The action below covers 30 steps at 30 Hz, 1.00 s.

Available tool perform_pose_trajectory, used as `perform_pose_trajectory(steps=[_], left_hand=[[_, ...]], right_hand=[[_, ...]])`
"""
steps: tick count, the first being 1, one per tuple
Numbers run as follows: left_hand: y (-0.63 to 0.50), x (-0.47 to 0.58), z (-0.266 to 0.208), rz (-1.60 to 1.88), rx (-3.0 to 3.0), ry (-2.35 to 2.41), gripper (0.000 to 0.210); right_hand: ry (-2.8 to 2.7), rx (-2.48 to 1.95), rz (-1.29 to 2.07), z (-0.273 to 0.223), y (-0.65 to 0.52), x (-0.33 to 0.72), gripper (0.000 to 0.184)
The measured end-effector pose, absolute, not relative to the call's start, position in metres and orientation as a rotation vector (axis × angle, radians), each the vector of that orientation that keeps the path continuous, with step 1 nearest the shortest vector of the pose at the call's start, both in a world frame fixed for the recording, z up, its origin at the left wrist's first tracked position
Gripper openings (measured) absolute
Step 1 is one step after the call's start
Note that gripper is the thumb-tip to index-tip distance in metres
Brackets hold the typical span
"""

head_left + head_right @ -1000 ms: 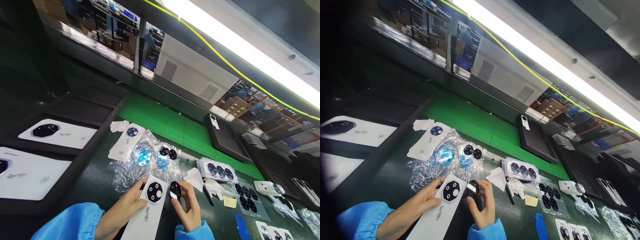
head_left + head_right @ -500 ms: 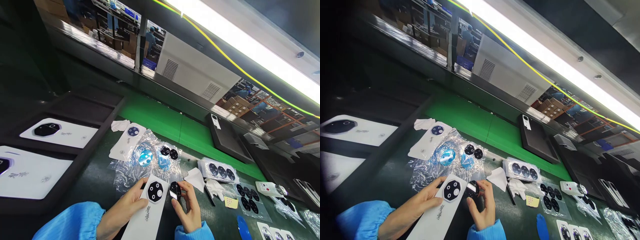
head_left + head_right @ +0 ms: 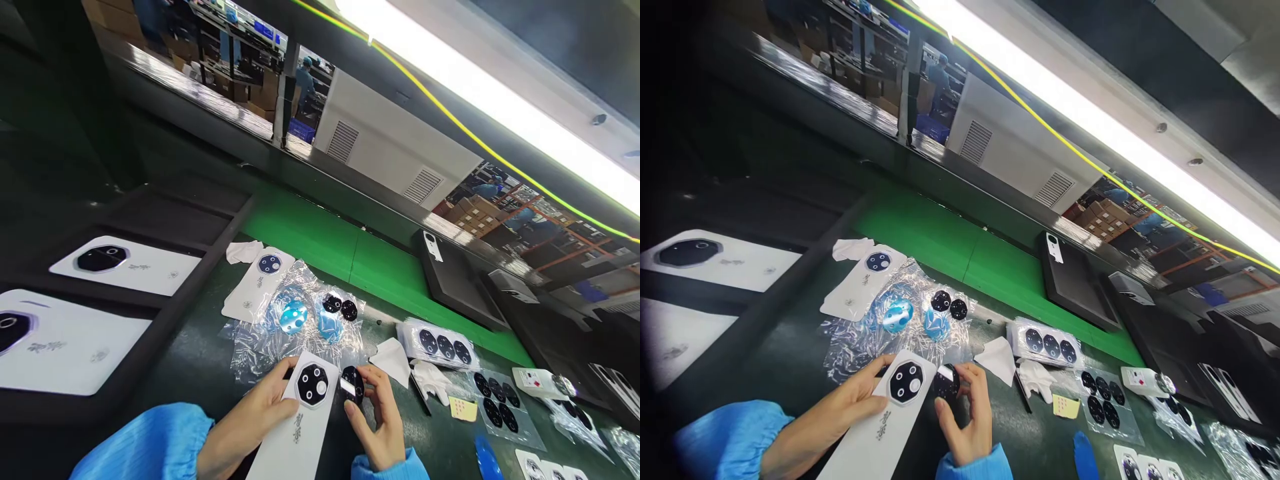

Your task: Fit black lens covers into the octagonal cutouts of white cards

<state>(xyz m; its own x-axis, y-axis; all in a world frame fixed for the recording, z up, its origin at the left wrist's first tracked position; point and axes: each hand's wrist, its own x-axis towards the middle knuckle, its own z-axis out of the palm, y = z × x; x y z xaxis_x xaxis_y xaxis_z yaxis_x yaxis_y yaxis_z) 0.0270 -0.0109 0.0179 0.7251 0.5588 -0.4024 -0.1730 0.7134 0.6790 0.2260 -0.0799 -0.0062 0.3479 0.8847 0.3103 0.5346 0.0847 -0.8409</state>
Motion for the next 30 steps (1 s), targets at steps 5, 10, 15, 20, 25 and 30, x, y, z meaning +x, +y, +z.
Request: perform_pose_trajectory(steps=[5, 10, 15, 20, 25, 30], left_hand=[[-0.011, 0.027, 0.018, 0.442, 0.702, 0.660, 0.075], [-0.011, 0.027, 0.014, 0.445, 0.726, 0.662, 0.079], [-0.012, 0.026, 0.009, 0.459, 0.705, 0.660, 0.083], [-0.012, 0.025, 0.008, 0.457, 0.700, 0.645, 0.079], [-0.011, 0.024, 0.013, 0.451, 0.702, 0.663, 0.075], [-0.012, 0.024, 0.014, 0.453, 0.687, 0.659, 0.076]], right_hand=[[-1.377, -1.594, 0.395, -0.003, -0.081, 0.225, 0.028], [-1.478, -1.571, 0.346, 0.006, -0.079, 0.220, 0.032], [-1.578, -1.572, 0.305, 0.015, -0.074, 0.210, 0.033], [-1.606, -1.582, 0.314, 0.017, -0.067, 0.203, 0.036], [-1.624, -1.570, 0.333, 0.016, -0.063, 0.203, 0.034], [-1.623, -1.567, 0.335, 0.015, -0.061, 0.204, 0.034]])
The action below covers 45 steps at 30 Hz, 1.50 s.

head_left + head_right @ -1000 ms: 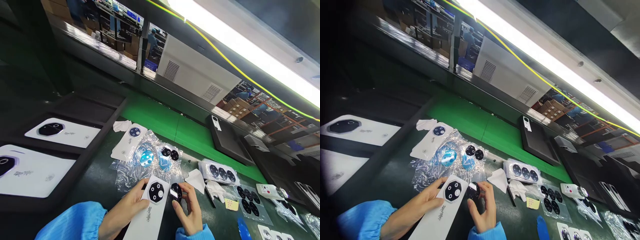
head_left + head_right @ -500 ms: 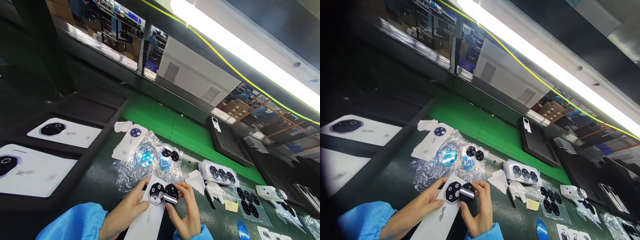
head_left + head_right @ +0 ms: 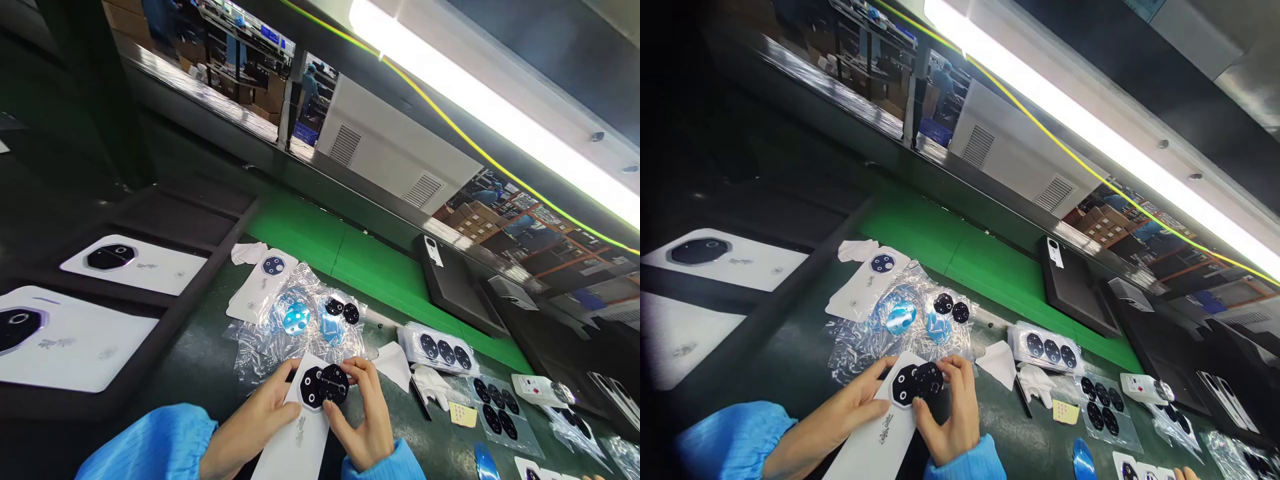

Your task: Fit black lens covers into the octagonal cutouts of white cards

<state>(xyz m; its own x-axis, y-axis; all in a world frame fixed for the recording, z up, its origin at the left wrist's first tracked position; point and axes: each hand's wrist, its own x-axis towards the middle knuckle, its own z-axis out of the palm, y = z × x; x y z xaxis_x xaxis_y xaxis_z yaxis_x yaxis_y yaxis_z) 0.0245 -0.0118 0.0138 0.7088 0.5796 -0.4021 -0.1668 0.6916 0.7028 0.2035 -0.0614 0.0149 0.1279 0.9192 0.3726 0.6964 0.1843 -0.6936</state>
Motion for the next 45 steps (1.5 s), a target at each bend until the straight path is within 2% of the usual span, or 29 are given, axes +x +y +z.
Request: perform_pose_trajectory(steps=[9, 15, 26, 45], left_hand=[[-0.013, 0.026, 0.016, 0.465, 0.690, 0.675, 0.072], [-0.013, 0.028, 0.007, 0.485, 0.718, 0.642, 0.079], [-0.014, 0.031, -0.003, 0.505, 0.725, 0.581, 0.078], [-0.014, 0.029, -0.003, 0.526, 0.708, 0.560, 0.075]], right_hand=[[-1.644, -1.562, 0.359, 0.016, -0.061, 0.203, 0.035], [-1.725, -1.541, 0.375, 0.011, -0.060, 0.200, 0.042], [-1.841, -1.520, 0.325, 0.004, -0.058, 0.200, 0.048], [-1.863, -1.516, 0.300, 0.003, -0.058, 0.200, 0.047]])
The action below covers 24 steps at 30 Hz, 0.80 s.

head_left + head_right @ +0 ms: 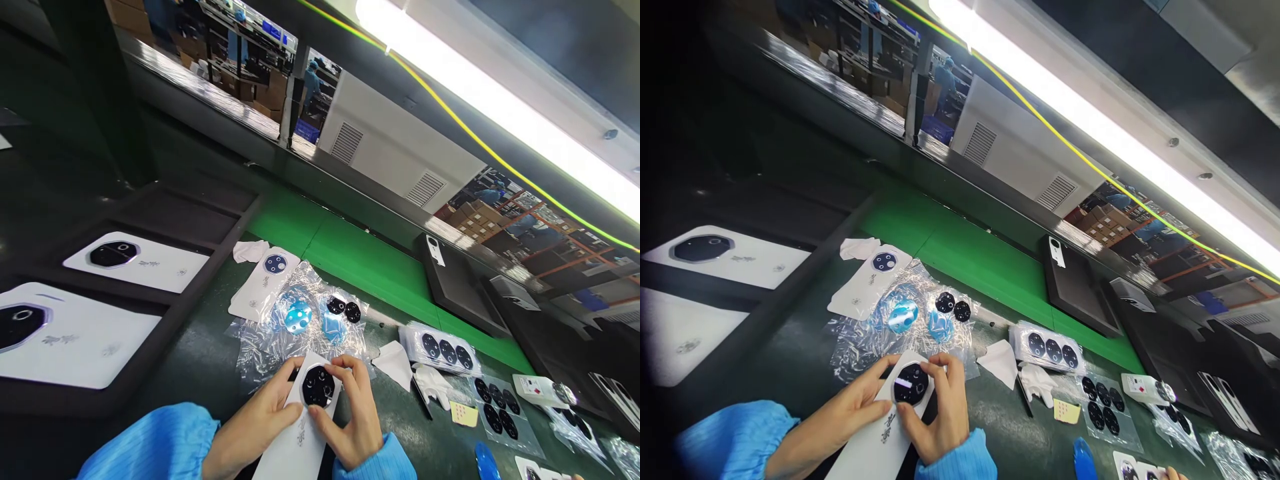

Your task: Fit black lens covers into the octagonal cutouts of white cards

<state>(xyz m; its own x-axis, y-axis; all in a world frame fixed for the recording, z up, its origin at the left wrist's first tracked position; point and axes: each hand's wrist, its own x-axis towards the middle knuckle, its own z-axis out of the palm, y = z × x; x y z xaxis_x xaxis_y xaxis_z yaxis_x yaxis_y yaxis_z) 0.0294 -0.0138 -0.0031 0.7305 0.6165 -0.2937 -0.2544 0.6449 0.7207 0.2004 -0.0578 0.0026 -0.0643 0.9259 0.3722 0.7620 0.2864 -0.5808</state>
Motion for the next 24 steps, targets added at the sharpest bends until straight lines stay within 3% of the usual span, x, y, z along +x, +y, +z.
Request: perform_pose_trajectory(steps=[24], left_hand=[[-0.0165, 0.0289, -0.0014, 0.517, 0.729, 0.583, 0.073]], right_hand=[[-1.879, -1.534, 0.261, 0.0025, -0.0580, 0.1977, 0.046]])
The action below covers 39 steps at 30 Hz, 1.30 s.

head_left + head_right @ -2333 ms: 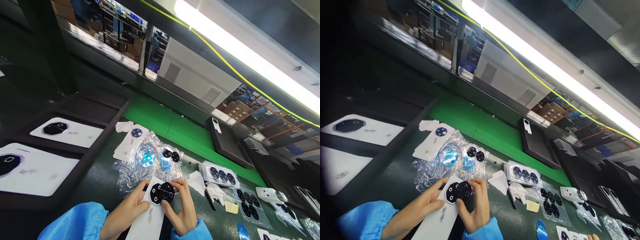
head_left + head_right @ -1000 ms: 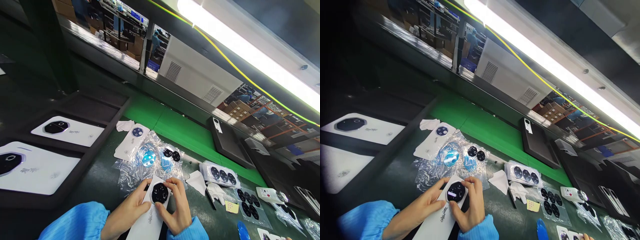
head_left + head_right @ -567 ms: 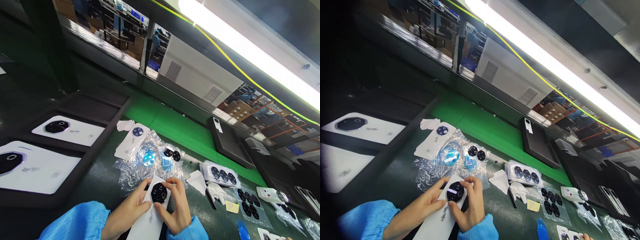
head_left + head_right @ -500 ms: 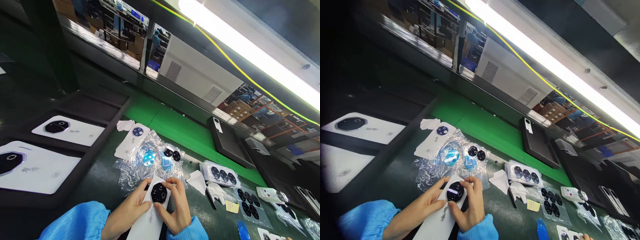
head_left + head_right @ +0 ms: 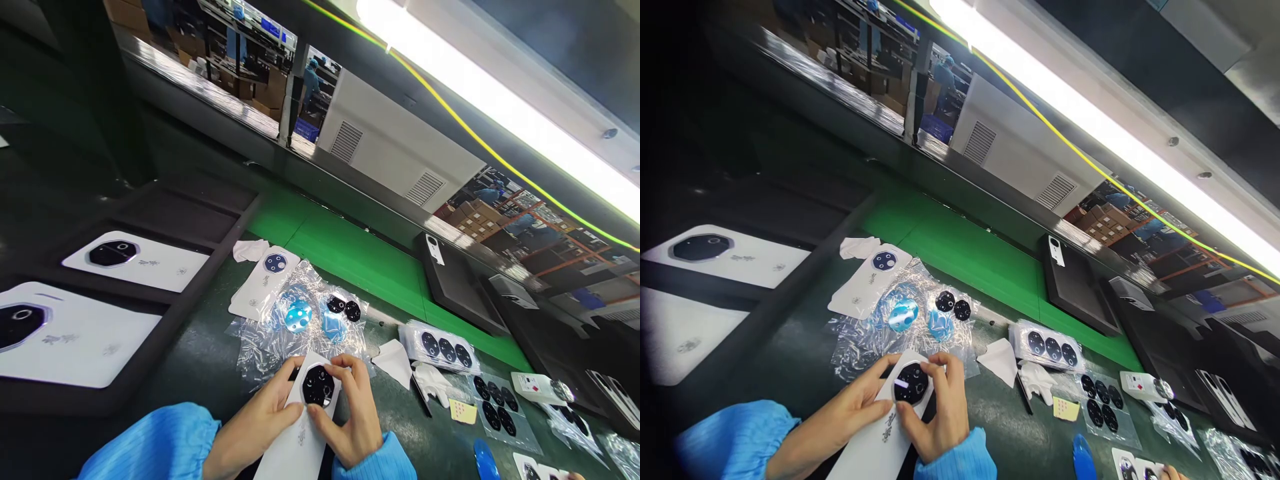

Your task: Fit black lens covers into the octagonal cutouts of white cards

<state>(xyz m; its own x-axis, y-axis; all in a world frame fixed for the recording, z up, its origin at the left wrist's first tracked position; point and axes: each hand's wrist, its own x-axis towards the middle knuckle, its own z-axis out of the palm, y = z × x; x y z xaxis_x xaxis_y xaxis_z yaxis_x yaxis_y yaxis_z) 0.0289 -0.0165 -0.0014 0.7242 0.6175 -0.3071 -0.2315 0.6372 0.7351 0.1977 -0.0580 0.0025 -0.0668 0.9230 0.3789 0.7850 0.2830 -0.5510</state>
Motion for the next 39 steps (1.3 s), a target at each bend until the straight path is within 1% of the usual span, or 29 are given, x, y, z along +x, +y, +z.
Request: perform_pose_trajectory(steps=[16, 22, 27, 30, 35, 39], left_hand=[[-0.0164, 0.0276, 0.0009, 0.497, 0.795, 0.611, 0.076], [-0.0143, 0.0247, 0.0005, 0.498, 0.921, 0.664, 0.067], [-0.0119, 0.0218, -0.0029, 0.471, 0.996, 0.702, 0.069], [-0.0120, 0.0210, -0.0044, 0.483, 1.027, 0.725, 0.066], [-0.0136, 0.0228, -0.0030, 0.547, 1.002, 0.815, 0.055], [-0.0136, 0.0243, -0.0024, 0.591, 0.985, 0.867, 0.051]], right_hand=[[-1.913, -1.585, 0.291, 0.0066, -0.0581, 0.1989, 0.052], [-1.943, -1.595, 0.215, 0.0038, -0.0564, 0.2030, 0.051], [-2.065, -1.509, 0.156, 0.0095, -0.0526, 0.2078, 0.054], [-2.062, -1.490, 0.110, 0.0112, -0.0508, 0.2074, 0.054], [-2.034, -1.508, 0.166, 0.0072, -0.0515, 0.2042, 0.049], [-2.019, -1.506, 0.110, 0.0099, -0.0518, 0.1980, 0.045]])
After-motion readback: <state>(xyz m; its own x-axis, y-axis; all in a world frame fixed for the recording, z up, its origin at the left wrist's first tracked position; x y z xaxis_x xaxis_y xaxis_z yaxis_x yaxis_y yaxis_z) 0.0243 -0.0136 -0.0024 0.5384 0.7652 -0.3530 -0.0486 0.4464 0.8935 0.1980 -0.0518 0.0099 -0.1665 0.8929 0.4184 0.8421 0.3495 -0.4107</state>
